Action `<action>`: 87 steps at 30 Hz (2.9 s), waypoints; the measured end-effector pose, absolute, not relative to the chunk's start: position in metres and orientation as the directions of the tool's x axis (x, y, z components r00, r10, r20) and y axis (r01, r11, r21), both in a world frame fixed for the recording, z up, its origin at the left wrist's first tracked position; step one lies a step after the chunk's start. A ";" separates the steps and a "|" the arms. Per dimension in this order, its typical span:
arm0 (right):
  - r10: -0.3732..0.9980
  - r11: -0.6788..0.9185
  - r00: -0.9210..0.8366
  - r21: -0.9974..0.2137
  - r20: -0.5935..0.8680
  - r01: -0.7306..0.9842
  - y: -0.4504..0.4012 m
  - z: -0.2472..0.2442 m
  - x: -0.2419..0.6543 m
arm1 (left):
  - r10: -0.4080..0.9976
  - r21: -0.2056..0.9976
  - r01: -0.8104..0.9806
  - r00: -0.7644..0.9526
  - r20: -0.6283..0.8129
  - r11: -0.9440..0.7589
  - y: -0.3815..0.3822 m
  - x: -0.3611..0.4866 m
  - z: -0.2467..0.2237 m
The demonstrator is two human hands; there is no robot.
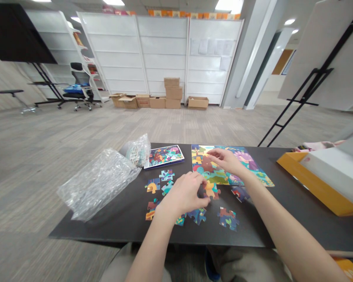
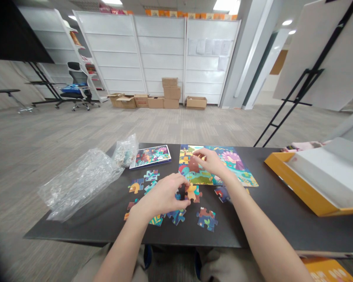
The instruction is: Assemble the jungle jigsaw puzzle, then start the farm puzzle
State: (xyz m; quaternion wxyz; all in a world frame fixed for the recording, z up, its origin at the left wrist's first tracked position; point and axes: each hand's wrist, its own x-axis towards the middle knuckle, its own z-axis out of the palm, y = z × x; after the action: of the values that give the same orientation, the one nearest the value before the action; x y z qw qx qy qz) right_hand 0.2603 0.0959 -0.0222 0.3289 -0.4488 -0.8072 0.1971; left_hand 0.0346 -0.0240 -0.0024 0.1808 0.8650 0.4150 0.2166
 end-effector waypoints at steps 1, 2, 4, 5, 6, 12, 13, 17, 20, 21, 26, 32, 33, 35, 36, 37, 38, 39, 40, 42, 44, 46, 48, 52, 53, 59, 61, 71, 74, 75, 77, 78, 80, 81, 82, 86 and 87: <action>0.874 0.481 -0.361 -0.678 0.324 0.556 0.095 -0.020 0.260 | 0.802 0.472 0.655 0.543 0.250 -0.590 -0.023 0.033 -0.001; 0.888 0.447 -0.349 -0.737 0.299 0.507 0.093 -0.018 0.260 | 0.808 0.452 0.671 0.523 0.272 -0.587 -0.022 0.030 -0.001; 0.904 0.395 -0.328 -0.826 0.273 0.401 0.091 -0.013 0.259 | 0.819 0.419 0.704 0.479 0.314 -0.573 -0.020 0.025 0.001; 0.913 0.371 -0.308 -0.858 0.268 0.355 0.091 -0.010 0.259 | 0.825 0.409 0.719 0.454 0.337 -0.562 -0.019 0.022 0.002; 0.922 0.347 -0.284 -0.884 0.261 0.313 0.090 -0.008 0.259 | 0.830 0.404 0.731 0.426 0.360 -0.550 -0.017 0.019 0.003; 0.957 0.253 -0.169 -0.964 0.236 0.084 0.097 -0.008 0.265 | 0.846 0.401 0.771 0.324 0.423 -0.496 -0.014 0.007 0.003; 0.959 0.245 -0.166 -0.967 0.230 0.071 0.097 -0.008 0.265 | 0.847 0.398 0.775 0.319 0.425 -0.491 -0.014 0.006 0.002; 0.957 0.222 -0.216 -0.968 0.192 0.121 0.091 -0.005 0.259 | 0.848 0.388 0.782 0.320 0.422 -0.488 -0.013 0.010 0.003; 0.927 0.219 -0.348 -0.954 0.138 0.205 0.081 0.000 0.252 | 0.843 0.379 0.781 0.331 0.424 -0.497 -0.013 0.012 0.002; 0.907 0.221 -0.404 -0.950 0.117 0.221 0.078 0.001 0.250 | 0.841 0.375 0.782 0.333 0.425 -0.499 -0.012 0.013 0.002; 0.795 0.233 -0.603 -0.951 0.064 0.205 0.070 -0.003 0.239 | 0.830 0.342 0.791 0.344 0.439 -0.508 -0.011 0.015 -0.001; 0.760 0.230 -0.648 -0.954 0.052 0.193 0.072 -0.004 0.239 | 0.838 0.357 0.789 0.339 0.427 -0.501 -0.012 0.018 -0.002; 0.790 0.243 -0.609 -0.946 0.064 0.216 0.074 -0.002 0.245 | 0.848 0.367 0.789 0.339 0.408 -0.492 -0.012 0.018 -0.003; 0.864 0.267 -0.494 -0.921 0.099 0.282 0.081 0.000 0.260 | 0.868 0.374 0.798 0.350 0.352 -0.473 -0.012 0.018 -0.005; 0.896 0.272 -0.430 -0.906 0.115 0.325 0.085 0.000 0.269 | 0.874 0.368 0.802 0.366 0.319 -0.470 -0.012 0.018 -0.006; 0.921 0.262 -0.371 -0.893 0.118 0.365 0.090 -0.001 0.279 | 0.876 0.359 0.805 0.387 0.288 -0.473 -0.012 0.018 -0.008; 0.937 0.236 -0.336 -0.883 0.096 0.406 0.095 -0.003 0.289 | 0.874 0.350 0.804 0.409 0.262 -0.481 -0.011 0.018 -0.009; 0.949 0.206 -0.310 -0.873 0.067 0.442 0.100 -0.006 0.298 | 0.870 0.342 0.801 0.431 0.240 -0.491 -0.011 0.019 -0.010; 0.955 0.179 -0.293 -0.866 0.039 0.466 0.104 -0.009 0.306 | 0.865 0.338 0.797 0.450 0.223 -0.501 -0.011 0.020 -0.011; 0.960 0.144 -0.280 -0.854 -0.002 0.500 0.111 -0.017 0.317 | 0.859 0.337 0.791 0.471 0.198 -0.511 -0.011 0.023 -0.013; 0.955 0.134 -0.296 -0.844 -0.030 0.519 0.114 -0.024 0.321 | 0.858 0.337 0.790 0.482 0.176 -0.513 -0.011 0.025 -0.015; 0.940 0.139 -0.336 -0.839 -0.055 0.526 0.114 -0.027 0.321 | 0.860 0.333 0.794 0.488 0.151 -0.509 -0.011 0.027 -0.017; 0.929 0.146 -0.363 -0.834 -0.069 0.532 0.113 -0.028 0.319 | 0.860 0.327 0.798 0.491 0.137 -0.507 -0.010 0.028 -0.019; 0.929 0.160 -0.364 -0.804 -0.074 0.572 0.113 -0.029 0.317 | 0.857 0.324 0.795 0.497 0.136 -0.512 -0.009 0.029 -0.023; 0.927 0.167 -0.368 -0.799 -0.073 0.578 0.114 -0.029 0.317 | 0.857 0.325 0.794 0.498 0.136 -0.513 -0.009 0.029 -0.023; 0.922 0.243 -0.386 -0.732 -0.029 0.636 0.118 -0.034 0.318 | 0.859 0.327 0.797 0.498 0.123 -0.509 -0.010 0.028 -0.020; 0.922 0.270 -0.387 -0.692 -0.014 0.669 0.119 -0.035 0.319 | 0.859 0.327 0.797 0.497 0.122 -0.507 -0.011 0.028 -0.019; 0.927 0.275 -0.374 -0.603 -0.042 0.749 0.110 -0.028 0.311 | 0.857 0.323 0.797 0.499 0.126 -0.511 -0.009 0.028 -0.022; 0.924 0.266 -0.377 -0.595 -0.067 0.758 0.108 -0.026 0.308 | 0.858 0.320 0.798 0.500 0.120 -0.510 -0.010 0.028 -0.021; 0.925 0.267 -0.374 -0.593 -0.063 0.760 0.108 -0.027 0.308 | 0.858 0.319 0.799 0.500 0.119 -0.510 -0.010 0.028 -0.021; 0.927 0.278 -0.373 -0.586 -0.045 0.761 0.110 -0.028 0.309 | 0.858 0.316 0.800 0.500 0.119 -0.510 -0.010 0.029 -0.020; 0.926 0.289 -0.376 -0.583 -0.031 0.760 0.111 -0.028 0.310 | 0.859 0.317 0.800 0.499 0.119 -0.509 -0.009 0.029 -0.020; 0.928 0.310 -0.373 -0.581 0.011 0.753 0.114 -0.029 0.314 | 0.860 0.322 0.800 0.495 0.121 -0.506 -0.009 0.029 -0.020; 0.929 0.317 -0.367 -0.586 0.036 0.746 0.115 -0.030 0.316 | 0.860 0.324 0.799 0.495 0.123 -0.506 -0.009 0.029 -0.020; 0.931 0.320 -0.361 -0.596 0.054 0.737 0.117 -0.031 0.318 | 0.860 0.325 0.799 0.494 0.125 -0.506 -0.009 0.029 -0.020; 0.926 0.292 -0.378 -0.651 0.007 0.701 0.118 -0.034 0.324 | 0.861 0.321 0.801 0.494 0.122 -0.505 -0.009 0.029 -0.021; 0.921 0.282 -0.390 -0.661 -0.018 0.695 0.118 -0.035 0.324 | 0.861 0.319 0.802 0.494 0.122 -0.505 -0.009 0.029 -0.021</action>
State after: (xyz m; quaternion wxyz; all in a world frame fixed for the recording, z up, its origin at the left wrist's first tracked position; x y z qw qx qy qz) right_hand 0.3242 0.1184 -0.0347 0.1883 -0.5191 -0.7781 0.2993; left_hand 0.0289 -0.0092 -0.0214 0.1105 0.8571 0.4850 0.1338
